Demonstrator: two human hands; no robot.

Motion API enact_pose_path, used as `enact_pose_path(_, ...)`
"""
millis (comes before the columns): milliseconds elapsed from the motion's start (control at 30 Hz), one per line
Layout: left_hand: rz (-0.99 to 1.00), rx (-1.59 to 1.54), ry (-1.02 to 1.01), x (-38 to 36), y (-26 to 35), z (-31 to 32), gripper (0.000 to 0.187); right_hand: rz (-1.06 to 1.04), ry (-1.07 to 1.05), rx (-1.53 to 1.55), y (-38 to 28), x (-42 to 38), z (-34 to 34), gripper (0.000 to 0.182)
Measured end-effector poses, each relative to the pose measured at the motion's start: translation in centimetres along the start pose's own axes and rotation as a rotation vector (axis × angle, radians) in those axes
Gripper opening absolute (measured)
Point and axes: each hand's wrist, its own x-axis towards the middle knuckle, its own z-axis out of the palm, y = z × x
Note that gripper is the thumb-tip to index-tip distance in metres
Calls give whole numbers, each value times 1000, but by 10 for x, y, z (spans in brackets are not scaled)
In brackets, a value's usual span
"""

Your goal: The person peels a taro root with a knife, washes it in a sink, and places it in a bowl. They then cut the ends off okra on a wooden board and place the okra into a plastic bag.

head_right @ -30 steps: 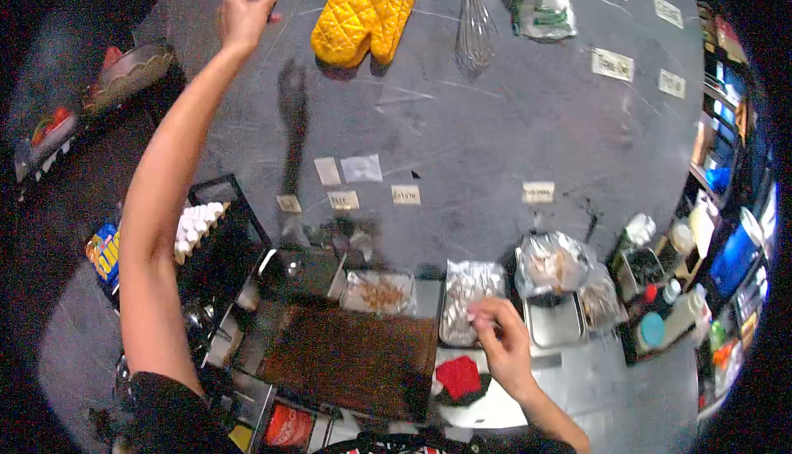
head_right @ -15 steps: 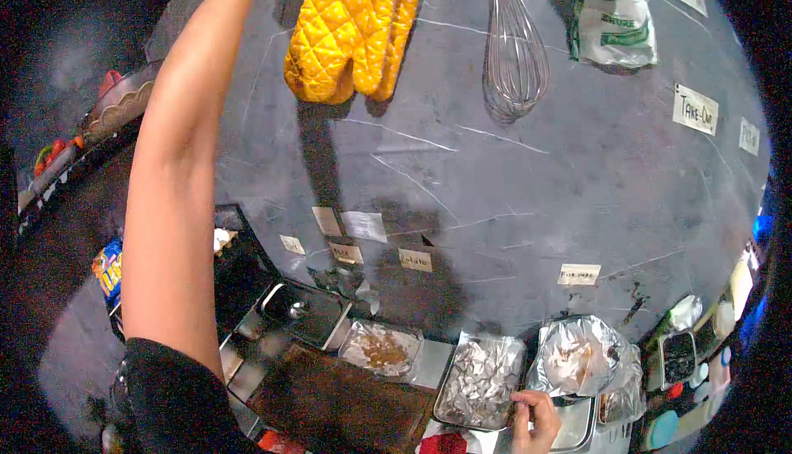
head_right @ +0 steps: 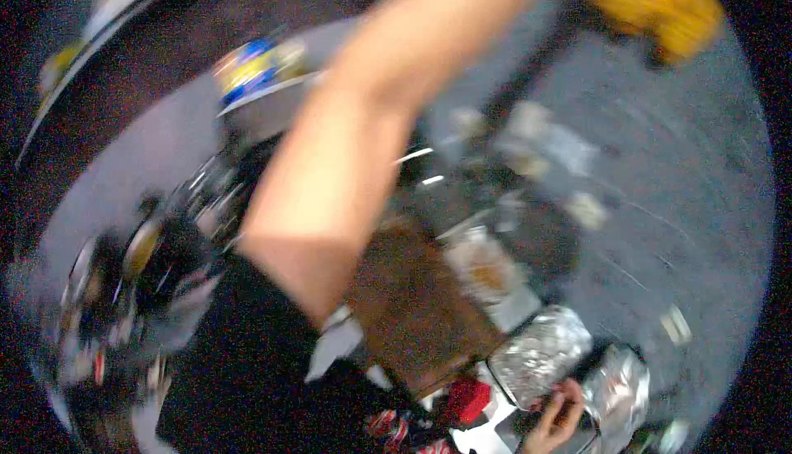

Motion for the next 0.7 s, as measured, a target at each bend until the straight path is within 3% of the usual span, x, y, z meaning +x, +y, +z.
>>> enact_pose_path(67, 242, 110, -218, -81, -22, 8, 33, 2, -28, 3, -9, -4, 24, 36)
enact_pose_path(100, 249, 100, -419, -118, 15, -54, 33, -100, -93, -48, -15, -8, 39, 37)
enact_pose_path(133, 459, 19, -242, -174, 56, -131, 32, -95, -125, 8, -17, -14, 53, 38)
enact_pose_path(167, 337, -174, -86, -220, 93, -182, 30, -87, -147, 59, -22, -21, 66, 40)
enact_pose_path(233, 174, -114, -244, -299, 143, -307, 30, -53, -255, 82, -43, -46, 99, 42)
enact_pose_path(300, -240, 140, -507, -374, 191, -425, 25, -18, -324, 182, -61, -80, 142, 29)
enact_pose_path(333, -528, 148, -477, -409, 221, -481, 24, -88, -459, 90, -44, -86, 155, 40)
enact_pose_path(433, -805, 583, -381, -501, 329, -646, 44, -131, -638, 165, -59, -162, 227, 34)
enact_pose_path(467, -1149, 629, -277, -521, 380, -693, 49, -150, -738, 190, -66, -196, 251, 32)
enact_pose_path(500, -1130, 840, -254, -544, 424, -741, 49, -169, -841, 221, -80, -236, 277, 31)
enact_pose_path(533, -1342, 1085, -191, -570, 472, -782, 48, -126, -1000, 273, -97, -281, 301, 29)
enact_pose_path(567, -1461, 1029, 81, -598, 518, -823, 44, -79, -1164, 308, -112, -324, 318, 27)
enact_pose_path(633, -1387, 1523, 2, -579, 602, -863, 41, -166, -1492, 272, -125, -405, 348, 25)
enact_pose_path(700, -1363, 1668, 102, -602, 673, -906, 40, -260, -1691, 248, -143, -483, 370, 25)
